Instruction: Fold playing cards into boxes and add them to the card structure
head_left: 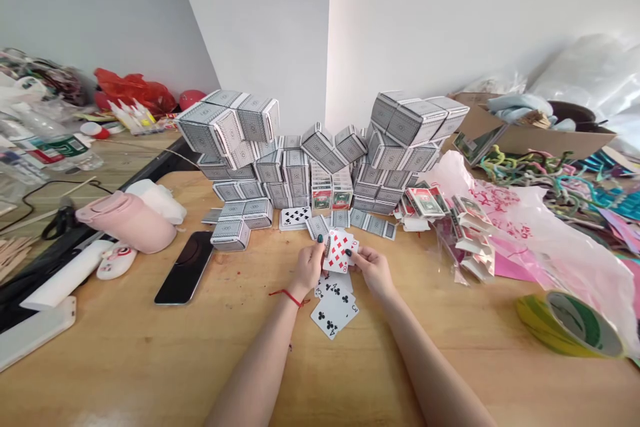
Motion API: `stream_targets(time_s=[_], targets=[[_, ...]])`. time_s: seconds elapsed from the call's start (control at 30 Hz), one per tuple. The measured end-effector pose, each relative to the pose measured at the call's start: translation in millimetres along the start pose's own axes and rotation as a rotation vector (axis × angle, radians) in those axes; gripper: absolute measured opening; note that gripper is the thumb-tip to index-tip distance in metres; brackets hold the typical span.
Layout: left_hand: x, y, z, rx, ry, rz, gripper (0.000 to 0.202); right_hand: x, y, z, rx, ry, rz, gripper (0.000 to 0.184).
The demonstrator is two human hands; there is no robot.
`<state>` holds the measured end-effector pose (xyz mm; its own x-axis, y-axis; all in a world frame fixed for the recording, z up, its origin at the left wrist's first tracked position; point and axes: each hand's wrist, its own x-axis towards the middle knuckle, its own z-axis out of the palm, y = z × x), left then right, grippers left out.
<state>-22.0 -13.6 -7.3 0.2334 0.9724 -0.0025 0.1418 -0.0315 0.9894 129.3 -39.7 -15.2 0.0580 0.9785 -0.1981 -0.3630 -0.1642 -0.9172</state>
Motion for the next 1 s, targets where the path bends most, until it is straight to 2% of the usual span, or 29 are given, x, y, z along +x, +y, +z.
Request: stream_targets(time_s=[0.1, 0.23, 0.57, 0.67, 0.77, 1.0], targets=[[-1.0, 3.4, -2.7, 0.018, -0.086, 0.034, 0.041, 1.7, -0.1, -1.8, 0.023, 0.023, -0.011, 0.028], [-1.0, 5.3, -3.0, 0.160, -0.072, 0.084, 0.040, 2.1, -0.5, -1.7, 0.019, 0.043, -0.004, 0.031], [-0.6, 1.6, 1.5, 0.215, -0.084, 0.032, 0.044, 1.5, -3.1, 1.2, -0.002, 0.086, -0.014, 0.033], [0.5, 1.4, 1.7, 0.183, -0.046, 0.057, 0.042, 0.0, -5.8, 2.3, -0.017, 0.076, -0.021, 0.036], [3.7, 2.2, -0.5, 0.074, 0.030, 0.096, 0.032, -1.1, -6.7, 2.6, -0.020, 0.059, -0.026, 0.035], [9.3, 1.0, -5.9, -0.077, 0.040, 0.011, 0.028, -2.1, -6.0, 4.1, -0.035, 0.033, -0.007, 0.034]])
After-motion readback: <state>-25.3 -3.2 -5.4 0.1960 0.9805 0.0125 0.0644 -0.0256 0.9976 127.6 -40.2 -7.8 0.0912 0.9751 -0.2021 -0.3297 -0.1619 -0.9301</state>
